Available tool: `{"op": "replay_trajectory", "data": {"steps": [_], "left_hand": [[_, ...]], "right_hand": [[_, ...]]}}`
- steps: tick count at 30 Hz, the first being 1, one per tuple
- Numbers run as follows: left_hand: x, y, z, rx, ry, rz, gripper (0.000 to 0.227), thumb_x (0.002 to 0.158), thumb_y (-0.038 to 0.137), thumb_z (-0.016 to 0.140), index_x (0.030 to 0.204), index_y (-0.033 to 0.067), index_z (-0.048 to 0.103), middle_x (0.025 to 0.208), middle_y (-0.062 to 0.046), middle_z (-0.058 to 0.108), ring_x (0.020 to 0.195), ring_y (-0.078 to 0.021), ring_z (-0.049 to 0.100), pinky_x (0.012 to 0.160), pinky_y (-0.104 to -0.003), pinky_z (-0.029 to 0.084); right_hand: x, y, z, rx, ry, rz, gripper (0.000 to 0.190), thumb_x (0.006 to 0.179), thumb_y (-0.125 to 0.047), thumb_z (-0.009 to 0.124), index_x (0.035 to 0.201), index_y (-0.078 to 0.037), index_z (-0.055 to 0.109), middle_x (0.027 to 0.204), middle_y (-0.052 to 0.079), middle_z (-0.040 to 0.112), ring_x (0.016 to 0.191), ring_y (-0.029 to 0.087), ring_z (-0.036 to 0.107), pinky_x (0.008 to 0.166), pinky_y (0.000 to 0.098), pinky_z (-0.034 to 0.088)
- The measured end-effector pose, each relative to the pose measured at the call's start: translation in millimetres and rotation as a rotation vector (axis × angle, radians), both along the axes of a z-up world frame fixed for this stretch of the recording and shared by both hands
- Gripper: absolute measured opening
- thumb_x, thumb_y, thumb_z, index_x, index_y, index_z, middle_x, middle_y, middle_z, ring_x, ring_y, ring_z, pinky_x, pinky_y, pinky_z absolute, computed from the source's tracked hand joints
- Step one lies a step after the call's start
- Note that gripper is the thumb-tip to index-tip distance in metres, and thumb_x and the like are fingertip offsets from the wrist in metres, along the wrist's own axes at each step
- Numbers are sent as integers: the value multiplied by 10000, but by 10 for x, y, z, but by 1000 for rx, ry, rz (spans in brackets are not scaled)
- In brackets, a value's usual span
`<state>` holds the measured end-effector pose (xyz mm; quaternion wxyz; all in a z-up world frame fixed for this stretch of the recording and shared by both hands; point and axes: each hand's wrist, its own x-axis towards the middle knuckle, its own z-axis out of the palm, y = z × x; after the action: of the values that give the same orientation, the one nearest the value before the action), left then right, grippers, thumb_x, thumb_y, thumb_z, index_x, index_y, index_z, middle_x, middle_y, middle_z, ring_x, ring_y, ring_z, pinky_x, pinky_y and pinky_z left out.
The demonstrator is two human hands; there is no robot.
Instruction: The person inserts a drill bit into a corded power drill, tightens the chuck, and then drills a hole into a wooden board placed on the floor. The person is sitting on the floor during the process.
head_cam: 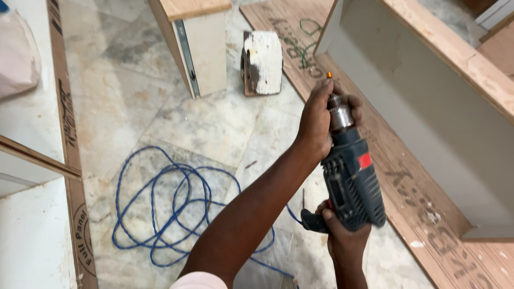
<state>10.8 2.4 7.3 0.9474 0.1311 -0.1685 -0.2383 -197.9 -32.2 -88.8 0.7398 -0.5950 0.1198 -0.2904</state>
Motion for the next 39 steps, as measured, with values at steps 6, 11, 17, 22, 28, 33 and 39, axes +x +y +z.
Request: {"op": "replay_trajectory", "data": {"steps": [6,11,17,22,28,33,39], "left_hand": [[24,-49,-67,70,114,79,223,1080,361,487,1031,153,425,912,-148,678,715,-220,670,646,-398,600],[54,-76,-93,74,115,97,229,1091,380,487,1044,159,450,871,-110,662,683,-197,654,616,-390,586],[78,-17,-91,35,118,32,243,1092,390,506,1047,153,473,859,-112,667,672,-197,660,613,-391,586],[27,55,-33,42,113,-13,255,1067,408,495,1060,155,465,907,-148,705,702,-200,677,634,-390,593],[1,52,20,25,16,2,257,1097,400,498,1091,151,435,856,-123,665,700,-199,665,632,-392,592],[-8,80,47,55,6,24,265,1096,396,499,1070,150,406,782,-77,613,653,-184,642,609,-383,593],[-43,98,130,128,-93,94,300,1103,423,486,1073,142,385,753,-79,598,602,-172,624,552,-348,576]], "right_hand": [[33,-64,-63,229,-68,85,418,807,51,705,1201,47,567,976,180,672,843,287,696,721,448,601],[66,-135,-82,229,-33,86,400,807,66,706,1184,64,574,988,183,674,867,284,698,729,452,608],[53,-127,-92,151,14,95,421,766,58,730,1167,60,600,990,196,723,860,272,729,752,398,616],[10,-55,-133,-83,61,-48,344,799,36,783,1100,77,621,913,154,712,812,240,735,748,371,627],[5,-84,-177,-275,155,-175,401,764,3,813,1122,47,637,981,117,744,894,185,744,820,323,624],[11,-71,-167,-324,170,-175,425,756,2,830,1130,53,636,970,140,750,886,203,753,823,335,627],[40,-37,-124,-241,145,-145,538,739,8,811,1217,51,569,1000,148,751,924,220,763,836,373,645]]}}
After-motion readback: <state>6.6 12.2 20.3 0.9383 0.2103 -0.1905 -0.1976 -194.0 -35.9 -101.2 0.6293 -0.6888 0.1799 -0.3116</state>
